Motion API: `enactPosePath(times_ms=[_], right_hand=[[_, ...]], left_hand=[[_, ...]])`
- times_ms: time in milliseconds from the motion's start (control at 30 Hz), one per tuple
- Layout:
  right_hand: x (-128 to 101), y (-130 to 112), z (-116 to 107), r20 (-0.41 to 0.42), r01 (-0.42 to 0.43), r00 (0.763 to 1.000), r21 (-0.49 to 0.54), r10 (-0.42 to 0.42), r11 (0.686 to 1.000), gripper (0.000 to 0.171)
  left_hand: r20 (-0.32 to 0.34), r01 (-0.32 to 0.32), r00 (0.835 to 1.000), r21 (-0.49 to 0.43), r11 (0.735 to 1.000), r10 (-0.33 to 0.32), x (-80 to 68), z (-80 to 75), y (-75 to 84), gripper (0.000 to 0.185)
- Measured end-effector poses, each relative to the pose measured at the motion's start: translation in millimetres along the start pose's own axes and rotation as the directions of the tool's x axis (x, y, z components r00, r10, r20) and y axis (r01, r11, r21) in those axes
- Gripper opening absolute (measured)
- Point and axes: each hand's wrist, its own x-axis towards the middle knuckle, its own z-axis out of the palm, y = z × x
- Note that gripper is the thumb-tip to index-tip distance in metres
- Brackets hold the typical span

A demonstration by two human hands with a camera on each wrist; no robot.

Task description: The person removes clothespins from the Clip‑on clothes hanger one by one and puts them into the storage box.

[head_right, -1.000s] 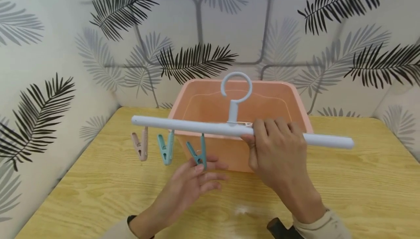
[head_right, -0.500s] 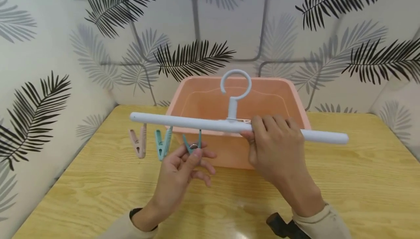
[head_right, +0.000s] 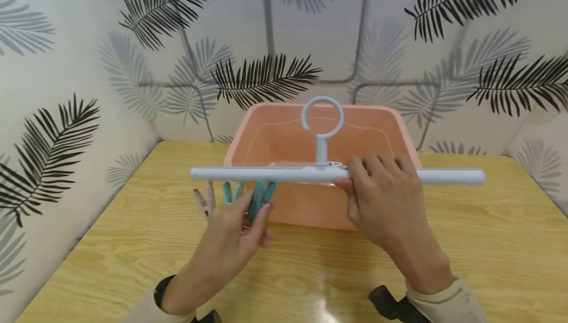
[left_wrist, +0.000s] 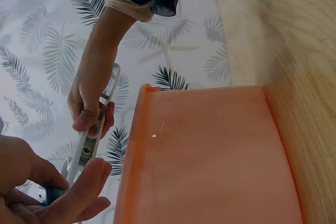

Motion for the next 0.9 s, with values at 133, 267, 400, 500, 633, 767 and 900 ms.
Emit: enactPosePath(times_ms=[133, 267, 400, 500, 633, 767, 900], right_hand=[[-0.9, -2.1, 3.0, 0.011, 0.011, 1.000, -0.006, -0.010, 1.000, 0.054], [-0.7, -4.5, 5.4, 0.009, 0.004, 1.000, -0.018, -0.004, 1.000, 0.053], [-0.8, -5.2, 5.6, 0.005, -0.005, 1.000, -0.021, 0.005, 1.000, 0.054], [-0.5, -4.8, 4.7, -0.001, -0.012, 1.000, -0.016, 0.012, 1.000, 0.054], [0.7, -3.6, 2.7, -0.015, -0.022, 1.000, -0.008, 0.021, 1.000, 0.054], [1.5, -2.9, 1.9, -0.024, -0.018, 1.000, -0.002, 0.018, 1.000, 0.053], [0.8, -2.2, 1.8, -0.043, -0.024, 0.999, 0.003, 0.024, 1.000, 0.053]], left_hand=[[-0.017, -0.095, 0.995, 0.216, 0.972, 0.101, 1.1, -5.3, 0.0, 0.006], [-0.032, -0.152, 0.985, 0.314, 0.937, 0.170, 3.5, -6.3, -1.7, 0.014], [-0.022, -0.171, 0.981, 0.371, 0.913, 0.192, 4.7, -6.3, -2.7, 0.020], [-0.011, -0.178, 0.980, 0.399, 0.899, 0.199, 5.1, -7.0, -3.0, 0.023], [-0.006, -0.181, 0.980, 0.393, 0.901, 0.199, 6.0, -8.7, -2.2, 0.024], [-0.014, -0.166, 0.983, 0.372, 0.913, 0.185, 5.4, -10.7, 0.1, 0.026], [-0.014, -0.159, 0.985, 0.351, 0.923, 0.175, 3.9, -10.6, 2.0, 0.025]])
